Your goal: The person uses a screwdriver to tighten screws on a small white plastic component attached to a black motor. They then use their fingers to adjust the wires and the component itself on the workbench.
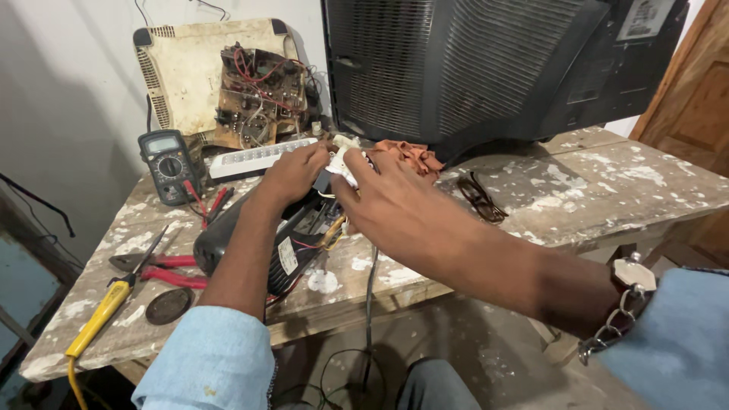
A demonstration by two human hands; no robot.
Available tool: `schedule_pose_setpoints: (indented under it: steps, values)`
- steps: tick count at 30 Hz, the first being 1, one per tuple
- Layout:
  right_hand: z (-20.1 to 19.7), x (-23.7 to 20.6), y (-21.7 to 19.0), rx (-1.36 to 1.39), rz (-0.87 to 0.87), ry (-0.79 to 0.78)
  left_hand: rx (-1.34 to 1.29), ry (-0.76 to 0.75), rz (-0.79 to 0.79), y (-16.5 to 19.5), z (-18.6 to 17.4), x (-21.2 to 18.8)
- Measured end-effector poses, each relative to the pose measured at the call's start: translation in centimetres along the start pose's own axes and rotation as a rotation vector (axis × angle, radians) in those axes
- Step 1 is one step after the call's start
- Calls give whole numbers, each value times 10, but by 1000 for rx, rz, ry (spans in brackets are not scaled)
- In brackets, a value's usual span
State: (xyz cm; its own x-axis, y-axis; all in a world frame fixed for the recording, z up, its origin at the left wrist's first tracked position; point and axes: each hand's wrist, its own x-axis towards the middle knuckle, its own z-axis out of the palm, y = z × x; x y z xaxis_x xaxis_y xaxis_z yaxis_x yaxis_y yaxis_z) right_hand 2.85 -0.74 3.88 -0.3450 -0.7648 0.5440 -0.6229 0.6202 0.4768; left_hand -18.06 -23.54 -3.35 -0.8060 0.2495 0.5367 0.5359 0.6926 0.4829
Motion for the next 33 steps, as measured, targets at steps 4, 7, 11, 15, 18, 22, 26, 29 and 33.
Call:
schedule_pose_setpoints:
  steps: [4, 7, 11, 15, 18, 22, 26, 29, 33]
  values:
    - [7, 9, 4, 286, 289, -17, 8, 10, -31, 1, 0, -1]
    - [2, 16, 15, 432, 385, 40, -4, 5, -13, 3, -1, -1]
    - [-15, 27, 27, 660, 840, -427, 32, -3, -40, 5, -3, -3]
    - [-21, 33, 31, 670, 904, -477, -4, 4, -42, 11, -4, -3]
    - [-14, 30, 27, 584, 796, -339, -11, 23, -17, 16, -4, -3]
    - [1, 20, 15, 443, 571, -221, 42, -9, -84, 19, -7, -4]
    - [8, 12, 6, 388, 520, -209, 14, 5, -11, 18, -6, -5]
    - [7, 9, 2, 240, 389, -195, 57, -12, -38, 16, -6, -4]
    - [1, 0, 1, 178, 287, -308, 37, -9, -25, 13, -6, -5]
